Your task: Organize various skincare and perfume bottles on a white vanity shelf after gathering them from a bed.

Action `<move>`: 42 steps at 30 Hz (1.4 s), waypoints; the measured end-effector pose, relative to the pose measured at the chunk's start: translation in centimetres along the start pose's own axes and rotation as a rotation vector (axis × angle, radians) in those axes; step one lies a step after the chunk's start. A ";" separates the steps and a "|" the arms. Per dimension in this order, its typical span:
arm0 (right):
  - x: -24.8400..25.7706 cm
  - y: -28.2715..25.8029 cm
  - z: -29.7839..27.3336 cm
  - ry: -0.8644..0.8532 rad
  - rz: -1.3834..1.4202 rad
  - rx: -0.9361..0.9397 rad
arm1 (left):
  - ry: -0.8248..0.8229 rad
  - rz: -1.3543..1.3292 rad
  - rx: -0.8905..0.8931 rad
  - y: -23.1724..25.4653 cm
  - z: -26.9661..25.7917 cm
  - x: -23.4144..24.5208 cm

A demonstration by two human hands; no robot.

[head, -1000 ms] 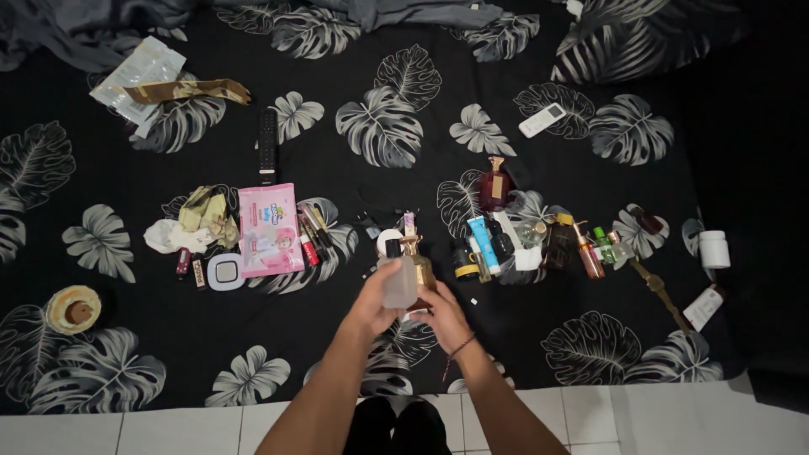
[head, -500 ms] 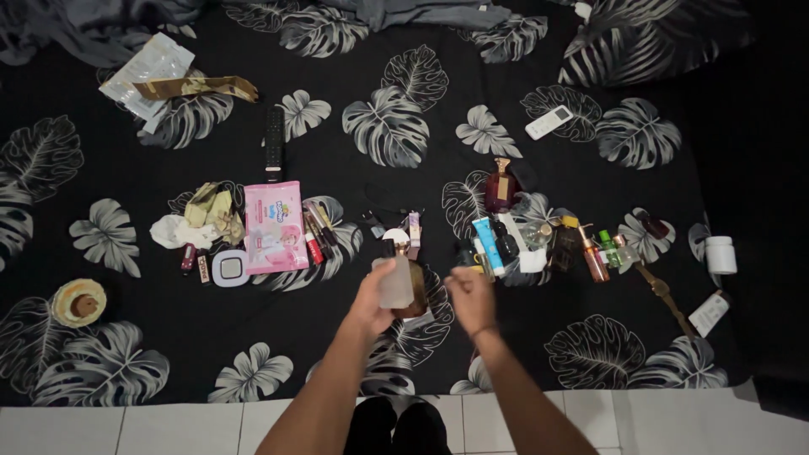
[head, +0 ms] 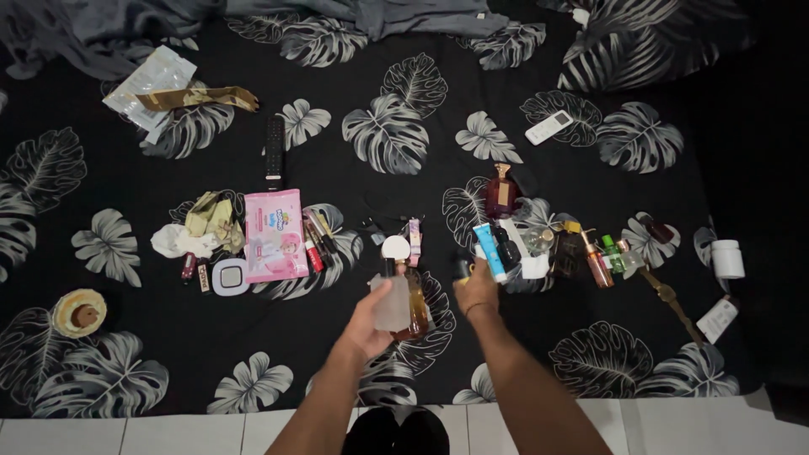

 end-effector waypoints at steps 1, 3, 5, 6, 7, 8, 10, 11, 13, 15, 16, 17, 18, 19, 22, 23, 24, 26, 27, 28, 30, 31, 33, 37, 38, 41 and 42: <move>-1.0 1.2 0.0 0.002 0.001 0.001 | -0.001 0.002 -0.001 -0.2 0.8 0.7; -3.0 4.2 -0.7 0.072 0.092 -0.131 | -0.082 -0.035 0.037 -1.0 1.9 1.7; -1.9 2.9 -1.6 0.039 0.390 -0.392 | -0.100 -0.034 0.037 -0.9 1.3 0.8; -2.1 2.3 -2.4 0.008 0.692 -0.645 | -0.123 -0.029 0.033 -0.7 1.1 0.1; -1.3 1.9 -2.8 0.012 0.690 -0.645 | -0.126 -0.029 0.035 -0.7 1.3 -0.1; -0.9 0.8 -2.9 0.055 0.921 -0.603 | -0.098 -0.031 0.020 -0.6 1.5 -0.1; 1.1 -1.7 -3.7 0.103 1.150 -0.551 | -0.071 -0.033 0.007 -0.3 1.7 -0.7; 3.0 -3.5 -4.0 0.158 1.203 -0.467 | -0.062 -0.035 0.008 -0.2 1.7 -1.2; 5.5 -6.1 -4.7 0.217 1.255 -0.381 | -0.055 -0.033 0.012 0.0 1.8 -2.1; 7.4 -7.6 -5.4 0.248 1.211 -0.328 | -0.142 -0.031 -0.048 0.4 2.1 -3.6; 7.7 -7.9 -5.8 0.259 1.207 -0.329 | -0.148 -0.026 -0.040 0.1 2.6 -3.8; 8.2 -8.2 -6.2 0.268 1.171 -0.283 | -0.150 -0.014 -0.051 0.0 3.0 -4.1; 8.7 -8.7 -6.4 0.275 1.135 -0.235 | -0.152 0.000 -0.065 0.0 3.4 -4.3; 8.1 -8.0 -6.8 0.285 1.133 -0.234 | -0.158 0.005 -0.060 -0.2 4.0 -4.5; 8.5 -8.9 -7.7 0.333 1.114 -0.032 | -0.124 0.022 0.009 -1.2 5.1 -4.8; 9.5 -10.2 -7.9 0.337 1.085 0.001 | -0.122 0.054 -0.007 -1.1 5.0 -5.3; 10.5 -11.6 -8.2 0.339 1.055 0.034 | -0.120 0.085 -0.023 -1.0 4.9 -5.8; 11.9 -13.5 -8.2 0.339 1.070 0.023 | -0.130 0.076 -0.040 -1.0 5.0 -6.3; 12.5 -14.5 -8.2 0.334 1.087 0.012 | -0.136 0.063 -0.059 -0.9 5.0 -6.6; 12.9 -14.9 -8.3 0.339 1.085 0.013 | -0.139 0.066 -0.058 -1.1 5.9 -6.0; 14.5 -16.0 -8.5 0.386 0.866 0.124 | -0.117 0.080 -0.116 -1.2 7.5 -4.6; 15.0 -16.5 -8.6 0.390 0.864 0.123 | -0.119 0.082 -0.114 -0.9 6.4 -5.7; 15.1 -16.3 -8.8 0.338 0.793 -0.071 | -0.044 0.123 -0.015 -1.0 4.5 -7.4; 13.7 -11.4 -8.8 0.441 0.731 -0.081 | -0.096 0.125 -0.057 -1.2 5.2 -6.9; 13.2 -9.8 -8.8 0.454 0.831 -0.178 | -0.119 0.128 -0.046 -1.3 5.6 -6.6; 13.3 -7.6 -8.4 0.464 1.081 -0.345 | -0.169 0.109 0.003 -1.7 5.9 -6.7; 13.2 -7.4 -8.4 0.457 1.232 -0.416 | -0.194 0.085 0.042 -2.1 5.7 -6.8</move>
Point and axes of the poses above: each hand's wrist, its own z-axis towards the middle knuckle, its own x-axis out of the back of the hand, y = z × x, the point moved 7 cm from there along z, towards the middle knuckle, and after that the axes turned 14 degrees about x, right-handed, at the moved point
